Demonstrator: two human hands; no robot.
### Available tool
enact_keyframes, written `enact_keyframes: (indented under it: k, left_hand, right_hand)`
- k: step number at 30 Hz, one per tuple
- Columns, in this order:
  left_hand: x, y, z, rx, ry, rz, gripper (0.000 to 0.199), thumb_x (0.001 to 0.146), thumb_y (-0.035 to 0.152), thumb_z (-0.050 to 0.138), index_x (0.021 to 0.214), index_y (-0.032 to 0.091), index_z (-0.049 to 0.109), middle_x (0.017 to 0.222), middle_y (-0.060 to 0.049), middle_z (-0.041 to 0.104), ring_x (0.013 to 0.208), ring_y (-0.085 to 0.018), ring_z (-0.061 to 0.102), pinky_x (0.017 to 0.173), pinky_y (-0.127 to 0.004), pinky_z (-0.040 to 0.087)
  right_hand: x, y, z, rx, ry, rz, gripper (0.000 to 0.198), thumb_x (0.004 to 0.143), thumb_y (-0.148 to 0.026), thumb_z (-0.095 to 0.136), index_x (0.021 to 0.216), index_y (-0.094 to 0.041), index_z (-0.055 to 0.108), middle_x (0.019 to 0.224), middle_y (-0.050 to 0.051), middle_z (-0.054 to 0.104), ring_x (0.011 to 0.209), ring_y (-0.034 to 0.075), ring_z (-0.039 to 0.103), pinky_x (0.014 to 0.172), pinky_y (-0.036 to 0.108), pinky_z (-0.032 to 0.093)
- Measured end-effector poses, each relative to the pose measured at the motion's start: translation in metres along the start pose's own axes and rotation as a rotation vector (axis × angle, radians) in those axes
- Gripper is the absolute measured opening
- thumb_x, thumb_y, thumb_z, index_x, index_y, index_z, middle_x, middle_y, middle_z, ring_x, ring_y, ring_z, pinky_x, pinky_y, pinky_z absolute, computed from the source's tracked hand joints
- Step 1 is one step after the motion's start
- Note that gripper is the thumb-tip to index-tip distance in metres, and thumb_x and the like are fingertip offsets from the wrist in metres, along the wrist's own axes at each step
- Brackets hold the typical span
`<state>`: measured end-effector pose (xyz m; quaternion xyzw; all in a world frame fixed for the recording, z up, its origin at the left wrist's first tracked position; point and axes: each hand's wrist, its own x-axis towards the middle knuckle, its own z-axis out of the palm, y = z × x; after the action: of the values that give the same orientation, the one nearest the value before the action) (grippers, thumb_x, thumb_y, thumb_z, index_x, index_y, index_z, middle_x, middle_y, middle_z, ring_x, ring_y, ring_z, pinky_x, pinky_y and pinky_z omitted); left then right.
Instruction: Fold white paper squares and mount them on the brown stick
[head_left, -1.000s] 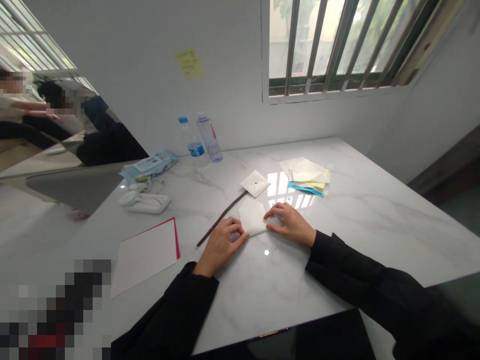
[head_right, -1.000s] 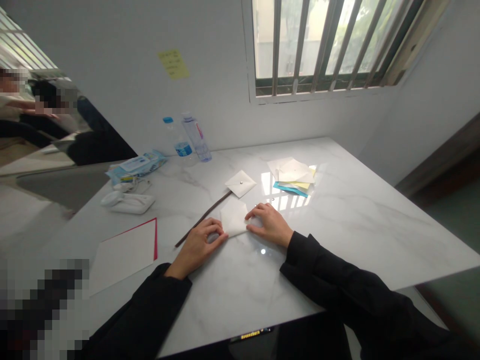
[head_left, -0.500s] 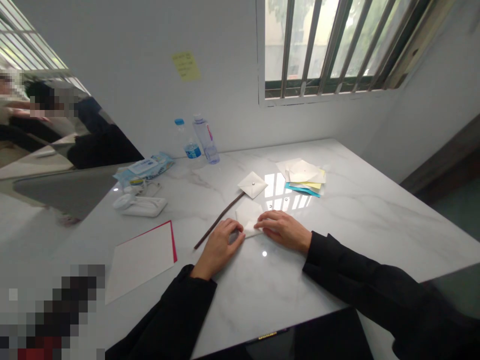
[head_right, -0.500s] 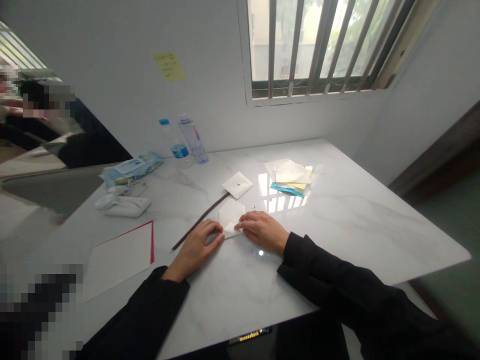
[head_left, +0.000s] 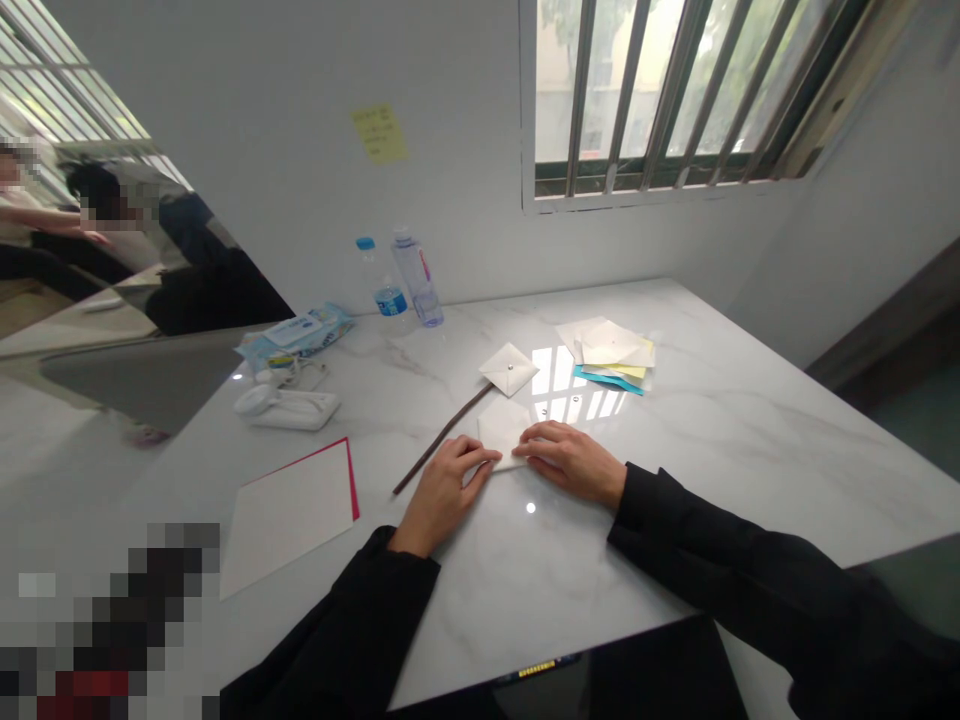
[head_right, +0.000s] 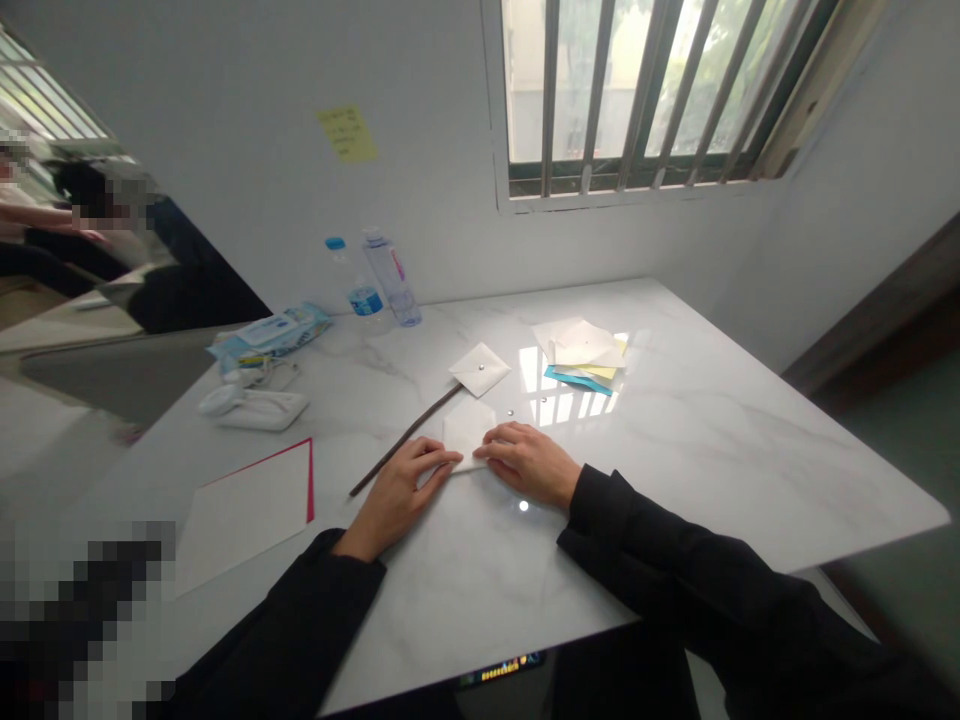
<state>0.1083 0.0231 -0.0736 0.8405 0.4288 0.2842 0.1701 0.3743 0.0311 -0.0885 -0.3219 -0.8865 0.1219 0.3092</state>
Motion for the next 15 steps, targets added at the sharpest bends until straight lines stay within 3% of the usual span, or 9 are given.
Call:
enact_keyframes:
  k: [15]
  left_hand:
    - [-0.0044,0.0058,-0.0097,-0.062,0.004,-0.032,0.013,0.099,0.022,0.062,0.101,0.024,0.075,0.107,-0.005,0.074,0.103,-0.023,0.071,0.096,-0.039,0.055]
  right_hand:
    - [0.0006,-0.0018,-0.0026,0.049,0.009,0.049,0.024,0.108,-0.022,0.060,0.121,-0.025,0.079,0.121,0.011,0.073,0.115,0.024,0.068,0.103,0.046,0.060]
